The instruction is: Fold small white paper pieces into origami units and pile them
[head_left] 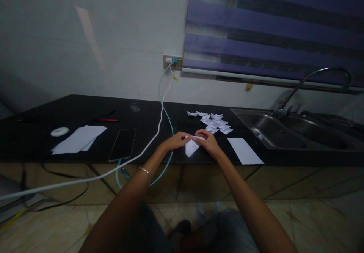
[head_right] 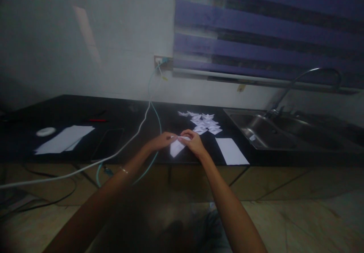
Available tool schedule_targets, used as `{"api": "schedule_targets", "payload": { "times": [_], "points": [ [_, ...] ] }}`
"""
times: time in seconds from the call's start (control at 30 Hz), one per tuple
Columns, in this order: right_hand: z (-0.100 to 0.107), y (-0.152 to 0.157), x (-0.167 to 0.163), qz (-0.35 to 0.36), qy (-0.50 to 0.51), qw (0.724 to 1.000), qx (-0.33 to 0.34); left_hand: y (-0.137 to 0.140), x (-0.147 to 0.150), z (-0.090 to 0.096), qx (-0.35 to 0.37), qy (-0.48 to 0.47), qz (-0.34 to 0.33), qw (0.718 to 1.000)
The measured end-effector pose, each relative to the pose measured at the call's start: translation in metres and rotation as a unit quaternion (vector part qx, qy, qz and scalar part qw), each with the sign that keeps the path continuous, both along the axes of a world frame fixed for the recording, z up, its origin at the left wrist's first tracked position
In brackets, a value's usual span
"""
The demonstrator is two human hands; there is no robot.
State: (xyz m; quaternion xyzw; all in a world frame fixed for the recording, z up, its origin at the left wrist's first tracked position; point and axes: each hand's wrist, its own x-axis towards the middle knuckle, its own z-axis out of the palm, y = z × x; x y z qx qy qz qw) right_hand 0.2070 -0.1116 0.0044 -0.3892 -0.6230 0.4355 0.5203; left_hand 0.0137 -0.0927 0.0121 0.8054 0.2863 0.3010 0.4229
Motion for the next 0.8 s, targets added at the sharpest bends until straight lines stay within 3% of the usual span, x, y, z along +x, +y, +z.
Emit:
{"api": "schedule_targets", "payload": {
  "times": [0.27,0.5,0.8],
  "points": [
    [0.002,-0.004,0.000,0.028,-0.025,0.999,-0.022,0.004,0.002,-0.004,0.028,-0.030,0.037,0.998],
    [0.000,-0.002,0.002,-0.007,-0.031,0.999,0.005,-0.005,-0.002,0.004,-0.027,0.009,-0.021,0.999],
    [0.006,-0.008,-0.004,0.028,0.033,0.997,-0.059,-0.003,-0.002,0.006,-0.056,-0.056,-0.004,0.997]
  ]
}}
